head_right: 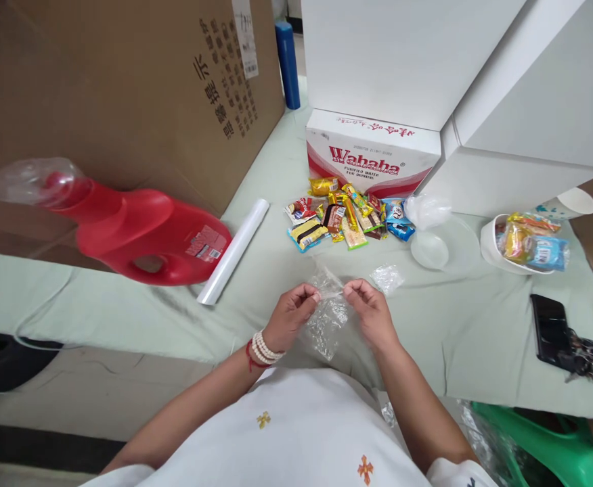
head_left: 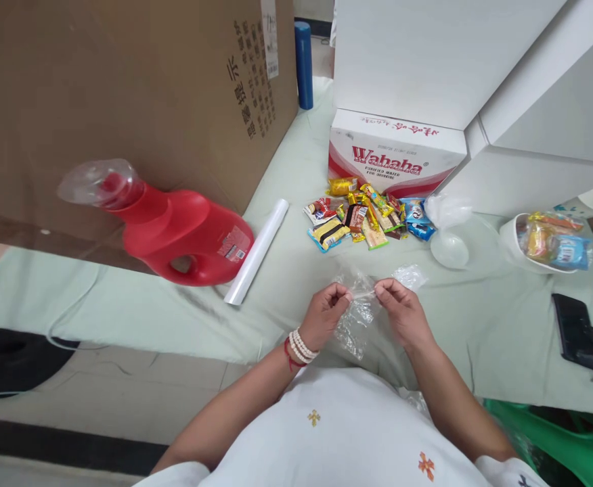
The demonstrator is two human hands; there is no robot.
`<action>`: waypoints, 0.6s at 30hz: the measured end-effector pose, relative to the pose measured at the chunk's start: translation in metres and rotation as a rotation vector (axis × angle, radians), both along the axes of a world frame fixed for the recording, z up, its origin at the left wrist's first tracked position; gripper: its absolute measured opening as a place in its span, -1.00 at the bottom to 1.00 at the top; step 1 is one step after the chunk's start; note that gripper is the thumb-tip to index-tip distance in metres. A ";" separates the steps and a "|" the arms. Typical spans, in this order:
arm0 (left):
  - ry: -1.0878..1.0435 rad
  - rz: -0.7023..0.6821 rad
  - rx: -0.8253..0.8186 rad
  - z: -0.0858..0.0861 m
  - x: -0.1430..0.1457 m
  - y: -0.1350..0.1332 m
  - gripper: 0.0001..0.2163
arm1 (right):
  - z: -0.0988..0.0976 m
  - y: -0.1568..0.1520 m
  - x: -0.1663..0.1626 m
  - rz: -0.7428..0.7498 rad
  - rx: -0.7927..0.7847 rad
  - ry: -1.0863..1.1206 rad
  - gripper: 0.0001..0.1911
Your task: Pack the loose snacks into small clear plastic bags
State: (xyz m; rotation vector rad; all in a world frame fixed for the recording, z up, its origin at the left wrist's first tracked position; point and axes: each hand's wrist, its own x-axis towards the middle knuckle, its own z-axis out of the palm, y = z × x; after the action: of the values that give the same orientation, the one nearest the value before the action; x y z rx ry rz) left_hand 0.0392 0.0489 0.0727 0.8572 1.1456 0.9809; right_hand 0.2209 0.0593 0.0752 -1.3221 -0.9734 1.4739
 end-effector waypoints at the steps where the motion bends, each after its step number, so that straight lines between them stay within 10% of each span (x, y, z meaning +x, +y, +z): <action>1: -0.034 0.003 -0.023 -0.001 -0.003 0.001 -0.78 | 0.000 0.001 0.002 -0.018 -0.011 0.026 -0.68; 9: -0.298 0.210 -0.188 0.001 -0.035 0.018 -0.65 | 0.010 0.006 0.007 -0.099 -0.014 0.109 -0.60; 18: -0.250 0.166 -0.272 0.000 0.002 0.016 -0.56 | 0.017 -0.003 -0.019 0.035 -0.122 0.335 -0.64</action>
State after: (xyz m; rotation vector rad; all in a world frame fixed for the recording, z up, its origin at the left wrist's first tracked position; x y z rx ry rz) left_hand 0.0414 0.0650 0.0731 0.4136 1.1139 1.0079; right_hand 0.2021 0.0560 0.0920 -1.0978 -0.7014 1.7370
